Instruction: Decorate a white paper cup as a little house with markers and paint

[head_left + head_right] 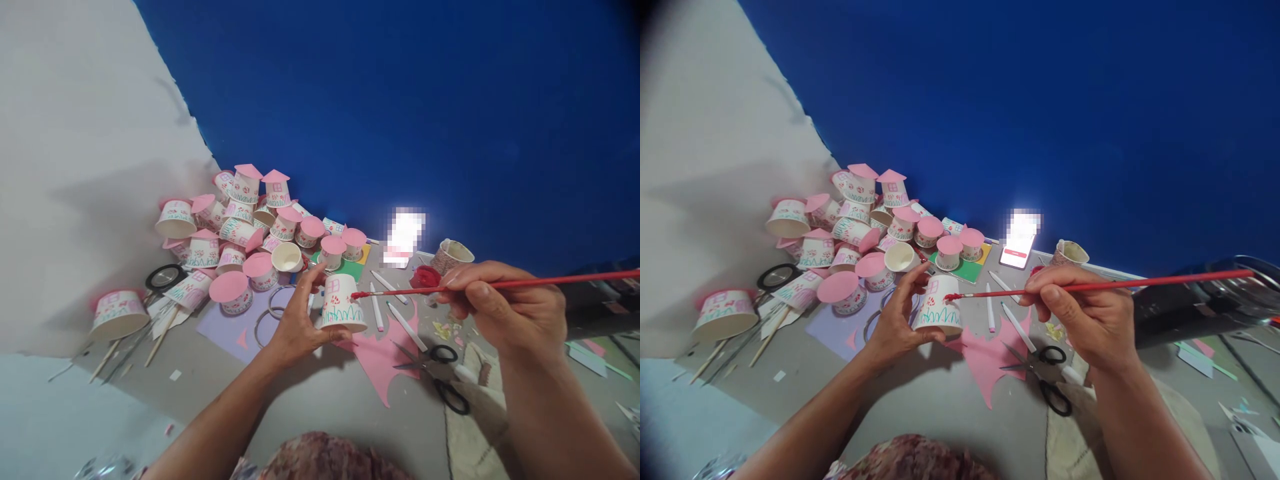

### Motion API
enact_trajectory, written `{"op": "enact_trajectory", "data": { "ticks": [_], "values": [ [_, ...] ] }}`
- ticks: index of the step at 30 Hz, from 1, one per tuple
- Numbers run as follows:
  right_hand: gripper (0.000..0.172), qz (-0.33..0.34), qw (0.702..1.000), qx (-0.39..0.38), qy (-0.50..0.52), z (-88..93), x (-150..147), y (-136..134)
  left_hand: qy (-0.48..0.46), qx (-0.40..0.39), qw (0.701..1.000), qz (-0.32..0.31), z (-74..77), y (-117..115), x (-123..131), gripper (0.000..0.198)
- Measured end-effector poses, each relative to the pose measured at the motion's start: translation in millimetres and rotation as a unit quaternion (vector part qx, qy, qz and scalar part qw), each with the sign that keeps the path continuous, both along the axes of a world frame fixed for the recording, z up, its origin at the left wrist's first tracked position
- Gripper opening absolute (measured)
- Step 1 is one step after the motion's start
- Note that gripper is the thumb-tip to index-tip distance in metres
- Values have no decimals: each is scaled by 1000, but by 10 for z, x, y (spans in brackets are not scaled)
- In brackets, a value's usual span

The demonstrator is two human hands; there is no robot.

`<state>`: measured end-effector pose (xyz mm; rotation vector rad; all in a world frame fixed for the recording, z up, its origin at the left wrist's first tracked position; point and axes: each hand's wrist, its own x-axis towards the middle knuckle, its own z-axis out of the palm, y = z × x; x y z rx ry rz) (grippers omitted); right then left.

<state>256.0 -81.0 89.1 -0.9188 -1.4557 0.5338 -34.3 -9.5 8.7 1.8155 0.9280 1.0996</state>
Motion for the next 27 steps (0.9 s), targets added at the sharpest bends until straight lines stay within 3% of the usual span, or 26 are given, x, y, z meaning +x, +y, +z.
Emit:
{"op": "enact_trajectory", "data": {
  "ticks": [27],
  "values": [
    [12,24,999,12,25,-27,-49,61,-57,-48,997,-17,-10,-17,29,125]
  ]
}}
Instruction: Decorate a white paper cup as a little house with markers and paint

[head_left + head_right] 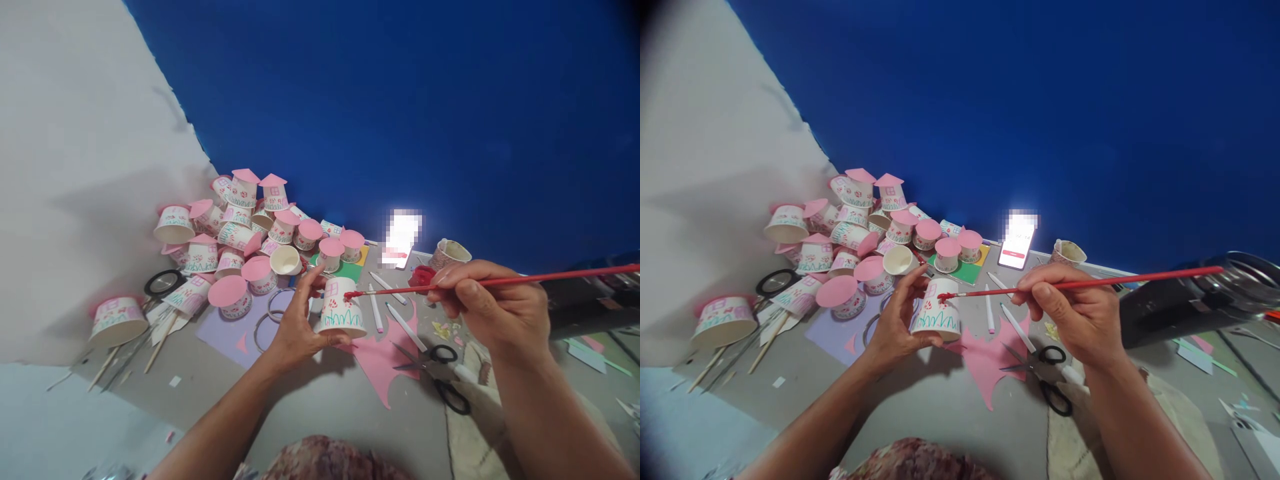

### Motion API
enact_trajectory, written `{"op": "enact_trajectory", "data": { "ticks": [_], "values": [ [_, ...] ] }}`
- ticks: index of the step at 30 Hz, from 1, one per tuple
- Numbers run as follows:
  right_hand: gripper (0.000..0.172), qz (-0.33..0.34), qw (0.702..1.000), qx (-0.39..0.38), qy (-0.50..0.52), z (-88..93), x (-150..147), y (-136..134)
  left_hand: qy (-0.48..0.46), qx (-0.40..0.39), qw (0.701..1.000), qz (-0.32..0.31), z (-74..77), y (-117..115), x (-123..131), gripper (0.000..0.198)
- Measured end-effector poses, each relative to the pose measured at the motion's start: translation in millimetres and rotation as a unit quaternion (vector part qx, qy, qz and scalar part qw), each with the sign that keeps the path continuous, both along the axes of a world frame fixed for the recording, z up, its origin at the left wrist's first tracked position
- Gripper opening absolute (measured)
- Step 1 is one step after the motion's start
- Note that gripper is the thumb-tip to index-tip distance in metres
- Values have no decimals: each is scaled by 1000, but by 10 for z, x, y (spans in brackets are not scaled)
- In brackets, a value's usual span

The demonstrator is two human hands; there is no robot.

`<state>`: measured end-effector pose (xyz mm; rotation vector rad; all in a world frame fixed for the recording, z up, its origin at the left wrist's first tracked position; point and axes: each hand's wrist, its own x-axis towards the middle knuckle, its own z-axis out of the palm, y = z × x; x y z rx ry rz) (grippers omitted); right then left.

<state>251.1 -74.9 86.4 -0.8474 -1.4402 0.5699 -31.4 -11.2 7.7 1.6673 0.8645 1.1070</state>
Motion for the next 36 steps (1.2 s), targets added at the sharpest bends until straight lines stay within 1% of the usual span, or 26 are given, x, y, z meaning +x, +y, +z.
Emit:
{"op": "enact_trajectory", "data": {
  "ticks": [4,9,15,19,27,33,36],
  "values": [
    [12,7,1000,-5,-5,6,4,-14,-16,-10,1000,2,-10,3,4,126],
    [10,-25,999,-9,18,11,18,-41,-45,-29,999,1,-6,4,13,128],
    [10,-19,1000,-6,18,6,31,-37,-67,-30,997,-4,-14,20,21,129],
    [11,-14,1000,4,19,5,14,-32,-64,-27,998,-6,-35,23,22,129],
    [11,2,1000,-10,19,-4,-11,-23,-84,-28,996,-22,-30,9,40,126],
    [11,-3,1000,1,30,16,-24,-22,-92,-38,995,-22,-70,19,31,128],
    [11,3,1000,-7,29,16,-22,-18,-110,-51,992,-28,-78,13,30,127]
  ]
}}
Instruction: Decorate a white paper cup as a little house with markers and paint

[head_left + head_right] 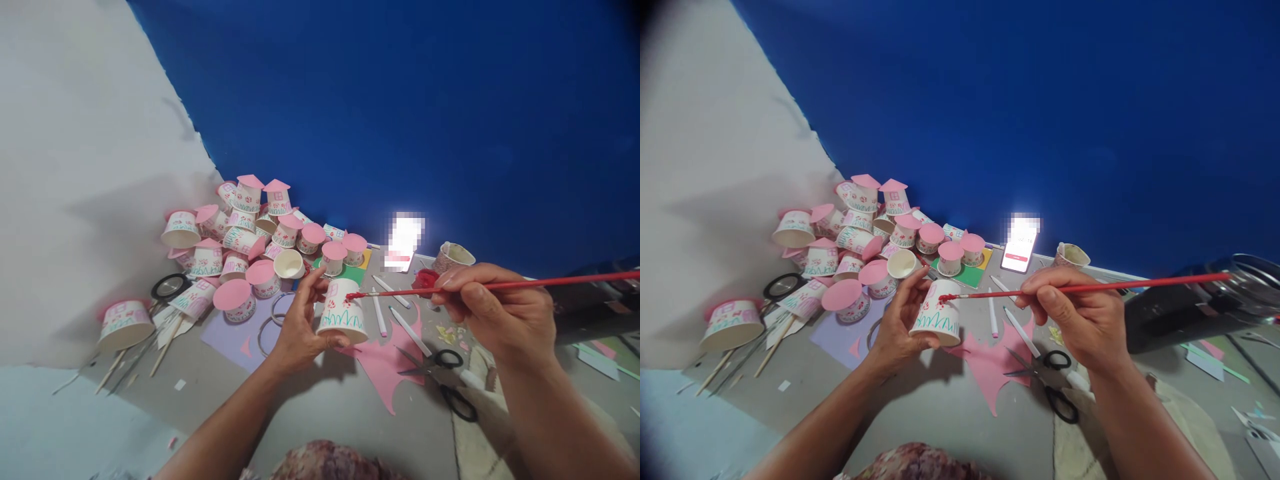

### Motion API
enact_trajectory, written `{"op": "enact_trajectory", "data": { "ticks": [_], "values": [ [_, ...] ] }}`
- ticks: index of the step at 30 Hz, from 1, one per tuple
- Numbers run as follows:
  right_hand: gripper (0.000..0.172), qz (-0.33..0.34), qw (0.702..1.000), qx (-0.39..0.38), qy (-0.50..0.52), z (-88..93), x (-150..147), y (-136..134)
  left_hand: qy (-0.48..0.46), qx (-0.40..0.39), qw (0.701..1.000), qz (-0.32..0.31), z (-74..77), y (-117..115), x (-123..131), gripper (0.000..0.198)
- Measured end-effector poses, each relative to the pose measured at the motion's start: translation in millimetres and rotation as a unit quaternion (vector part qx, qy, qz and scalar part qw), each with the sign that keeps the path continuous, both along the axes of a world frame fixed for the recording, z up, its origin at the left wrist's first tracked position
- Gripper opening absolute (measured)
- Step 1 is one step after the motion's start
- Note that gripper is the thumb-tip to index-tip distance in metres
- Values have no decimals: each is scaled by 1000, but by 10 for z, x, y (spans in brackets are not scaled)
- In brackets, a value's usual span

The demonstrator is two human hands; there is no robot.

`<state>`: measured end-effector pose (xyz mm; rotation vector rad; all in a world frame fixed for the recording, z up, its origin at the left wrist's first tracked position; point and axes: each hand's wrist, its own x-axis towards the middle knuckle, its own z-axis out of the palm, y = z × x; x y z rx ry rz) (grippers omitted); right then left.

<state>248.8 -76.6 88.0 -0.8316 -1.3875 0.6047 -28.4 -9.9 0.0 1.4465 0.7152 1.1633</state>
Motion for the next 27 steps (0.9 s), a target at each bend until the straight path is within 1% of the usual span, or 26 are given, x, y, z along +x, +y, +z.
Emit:
{"op": "enact_trajectory", "data": {
  "ticks": [2,6,10,14,17,19,22,27],
  "values": [
    [11,0,1000,-1,-6,-12,12,2,-15,-10,1000,2,10,-7,2,128],
    [10,-30,999,10,-10,-34,29,1,-41,-33,999,3,27,-13,-1,127],
    [11,-52,999,-3,-5,-15,13,-11,-54,-30,998,3,8,-1,-10,124],
    [10,-60,998,1,-9,3,23,-28,-63,-26,998,8,8,2,1,122],
    [9,-65,998,-3,-10,-2,46,-42,-72,-33,997,14,53,-8,17,123],
    [10,-56,998,-8,-11,-6,52,-48,-78,-44,996,20,96,-18,24,123],
    [11,-33,999,-4,-15,-3,41,-49,-92,-56,994,22,161,-29,26,119],
    [11,-38,999,5,-9,11,9,-41,-98,-57,993,17,232,-34,36,114]
  ]
}}
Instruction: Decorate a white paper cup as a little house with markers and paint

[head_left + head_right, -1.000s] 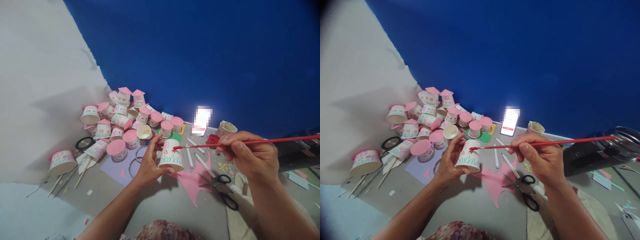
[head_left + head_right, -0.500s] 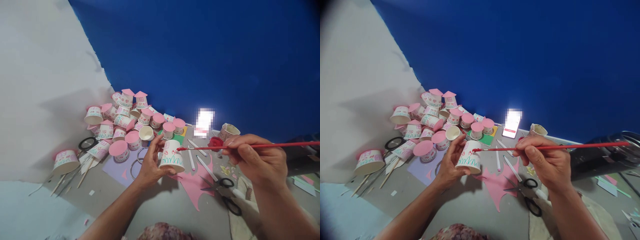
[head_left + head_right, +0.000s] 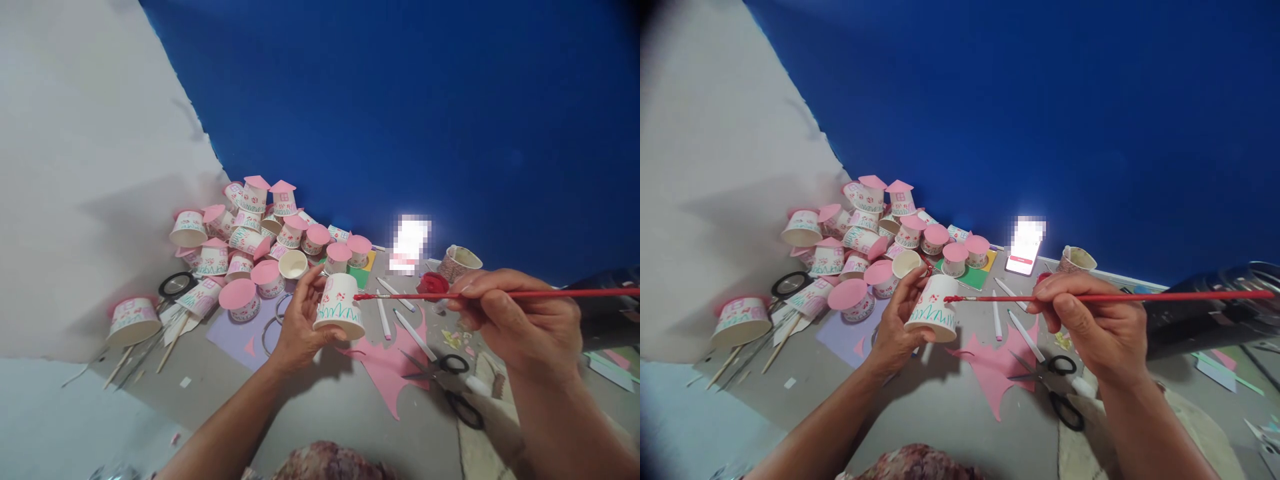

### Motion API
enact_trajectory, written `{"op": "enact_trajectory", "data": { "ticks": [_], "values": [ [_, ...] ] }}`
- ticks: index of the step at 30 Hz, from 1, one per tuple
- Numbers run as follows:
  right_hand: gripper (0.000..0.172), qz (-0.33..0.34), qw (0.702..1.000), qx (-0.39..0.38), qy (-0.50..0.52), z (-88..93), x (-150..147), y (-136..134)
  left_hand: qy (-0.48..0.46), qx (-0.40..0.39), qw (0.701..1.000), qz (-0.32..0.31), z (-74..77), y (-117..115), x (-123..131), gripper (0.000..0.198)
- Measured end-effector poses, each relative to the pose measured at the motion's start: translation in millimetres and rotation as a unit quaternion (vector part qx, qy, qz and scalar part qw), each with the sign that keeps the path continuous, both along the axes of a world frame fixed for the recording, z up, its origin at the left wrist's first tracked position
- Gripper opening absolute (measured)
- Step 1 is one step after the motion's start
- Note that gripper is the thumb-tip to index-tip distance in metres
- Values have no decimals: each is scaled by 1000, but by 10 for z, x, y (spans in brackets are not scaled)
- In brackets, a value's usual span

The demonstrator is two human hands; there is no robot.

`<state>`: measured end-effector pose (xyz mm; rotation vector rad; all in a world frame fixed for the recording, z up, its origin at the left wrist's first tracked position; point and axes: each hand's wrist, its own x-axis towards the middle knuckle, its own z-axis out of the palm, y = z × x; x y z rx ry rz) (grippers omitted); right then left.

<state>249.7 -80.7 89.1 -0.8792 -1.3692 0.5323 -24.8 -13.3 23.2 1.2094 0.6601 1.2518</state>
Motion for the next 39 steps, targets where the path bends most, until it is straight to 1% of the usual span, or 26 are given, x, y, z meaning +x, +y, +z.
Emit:
{"op": "enact_trajectory", "data": {
  "ticks": [7,12,16,18,21,26,33,39],
  "values": [
    [11,19,1000,-6,2,-19,-30,23,6,-2,1000,0,-17,2,9,116],
    [11,2,1000,-10,4,-21,-15,28,14,-7,1000,10,-47,11,-7,116],
    [10,16,1000,13,7,-17,-26,35,9,-9,1000,9,-68,18,-5,117],
    [10,9,1000,23,13,-16,-39,43,5,-9,1000,8,-76,17,1,117],
    [10,0,1000,17,16,-15,-55,49,3,-18,1000,-2,-72,10,14,120],
    [11,29,999,3,13,-19,-51,38,-9,-37,999,-21,-55,3,19,120],
    [11,39,999,7,15,-22,-37,43,-33,-34,999,-26,-132,44,-3,116],
    [11,35,999,3,19,-46,-50,48,-38,-48,998,-31,-153,48,8,117]
  ]
}}
